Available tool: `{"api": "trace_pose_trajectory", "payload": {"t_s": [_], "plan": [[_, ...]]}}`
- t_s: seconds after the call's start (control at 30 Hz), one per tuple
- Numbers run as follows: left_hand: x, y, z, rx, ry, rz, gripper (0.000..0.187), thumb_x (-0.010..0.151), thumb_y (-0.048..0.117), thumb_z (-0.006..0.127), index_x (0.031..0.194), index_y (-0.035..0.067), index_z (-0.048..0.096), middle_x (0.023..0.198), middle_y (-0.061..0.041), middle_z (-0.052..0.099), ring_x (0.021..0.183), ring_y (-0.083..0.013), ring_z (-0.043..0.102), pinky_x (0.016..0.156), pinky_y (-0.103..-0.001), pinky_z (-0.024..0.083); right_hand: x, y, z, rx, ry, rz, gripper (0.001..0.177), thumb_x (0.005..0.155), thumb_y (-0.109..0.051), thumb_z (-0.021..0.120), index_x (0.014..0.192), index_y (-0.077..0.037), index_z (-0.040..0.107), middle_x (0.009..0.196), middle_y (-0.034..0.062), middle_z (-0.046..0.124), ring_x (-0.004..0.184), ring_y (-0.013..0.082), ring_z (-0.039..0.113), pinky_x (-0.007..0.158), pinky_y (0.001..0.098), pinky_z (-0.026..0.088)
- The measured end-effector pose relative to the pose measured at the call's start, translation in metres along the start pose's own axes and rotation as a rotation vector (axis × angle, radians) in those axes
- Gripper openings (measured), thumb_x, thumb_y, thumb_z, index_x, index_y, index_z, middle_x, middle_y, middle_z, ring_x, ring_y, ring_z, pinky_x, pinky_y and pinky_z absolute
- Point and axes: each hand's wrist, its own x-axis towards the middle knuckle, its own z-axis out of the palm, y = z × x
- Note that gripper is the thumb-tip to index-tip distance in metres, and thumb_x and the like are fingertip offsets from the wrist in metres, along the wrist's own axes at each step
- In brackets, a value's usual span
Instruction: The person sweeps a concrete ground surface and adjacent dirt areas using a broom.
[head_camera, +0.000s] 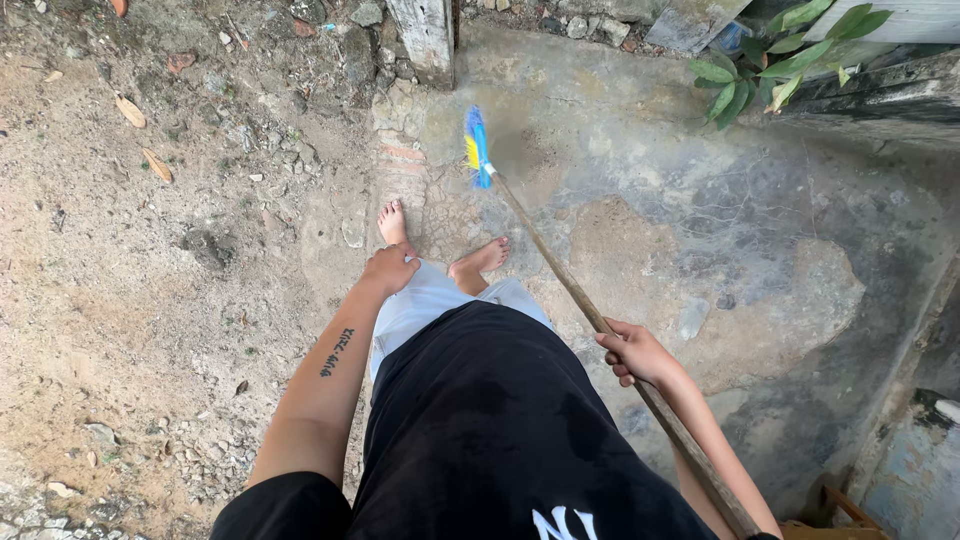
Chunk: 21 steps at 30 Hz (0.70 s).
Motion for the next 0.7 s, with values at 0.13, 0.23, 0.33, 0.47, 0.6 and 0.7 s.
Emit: {"api": "trace_pose_trajectory", "payload": {"t_s": [0.13,0.23,0.33,0.47,0.6,0.7], "plan": [[-0.001,0.007,-0.004,-0.053,0.05,0.045,0.045,0.091,0.042,0.057,0.127,0.017,0.066,0.128,-0.017,0.068,0.125,-0.0357,0.059,0.107,-0.046,0.044,0.022,0.003,0.012,0.011,-0.026,0.018,0.052,0.097,-0.022,0.064,0.149,-0.019,0.056,0.065,0.0022,0.046,0.045,0.0116,0.04,0.039,0.0305,0.037],[-0.007,0.0,-0.006,-0.051,0.058,0.053,0.045,0.091,0.041,0.056,0.128,0.018,0.067,0.127,-0.017,0.069,0.123,-0.0361,0.062,0.107,-0.045,0.045,0.012,0.013,-0.007,-0.006,0.063,0.041,0.052,0.098,-0.02,0.063,0.149,-0.017,0.054,0.065,0.0035,0.047,0.046,0.0129,0.041,0.04,0.0318,0.037],[-0.01,-0.012,-0.01,-0.065,0.074,0.027,0.047,0.09,0.041,0.057,0.129,0.016,0.066,0.129,-0.016,0.068,0.124,-0.0356,0.061,0.108,-0.045,0.045,-0.013,0.011,-0.027,0.022,0.108,0.053,0.053,0.097,-0.019,0.063,0.15,-0.016,0.053,0.065,0.0031,0.047,0.046,0.0125,0.04,0.04,0.0315,0.035],[-0.014,-0.021,-0.009,-0.03,0.063,-0.03,0.047,0.089,0.04,0.057,0.129,0.016,0.065,0.131,-0.015,0.067,0.127,-0.0342,0.059,0.11,-0.047,0.042,-0.026,0.002,-0.022,0.081,0.031,0.072,0.059,0.096,-0.019,0.063,0.153,-0.017,0.046,0.065,0.0025,0.045,0.046,0.0114,0.037,0.04,0.0298,0.032],[-0.022,-0.012,-0.015,-0.035,0.047,-0.039,0.046,0.091,0.041,0.055,0.128,0.016,0.066,0.132,-0.015,0.067,0.128,-0.0341,0.058,0.111,-0.047,0.042,0.021,-0.025,0.017,0.166,-0.238,-0.002,0.054,0.097,-0.024,0.061,0.149,-0.014,0.052,0.064,-0.0019,0.044,0.044,0.0065,0.035,0.037,0.0247,0.031],[-0.033,0.013,-0.029,0.053,-0.003,-0.011,0.044,0.09,0.04,0.056,0.127,0.018,0.066,0.131,-0.013,0.066,0.125,-0.0352,0.059,0.107,-0.049,0.042,0.063,-0.044,0.057,0.049,-0.251,-0.06,0.051,0.098,-0.022,0.063,0.147,-0.012,0.057,0.066,-0.0002,0.048,0.045,0.0074,0.04,0.039,0.0257,0.037]]}}
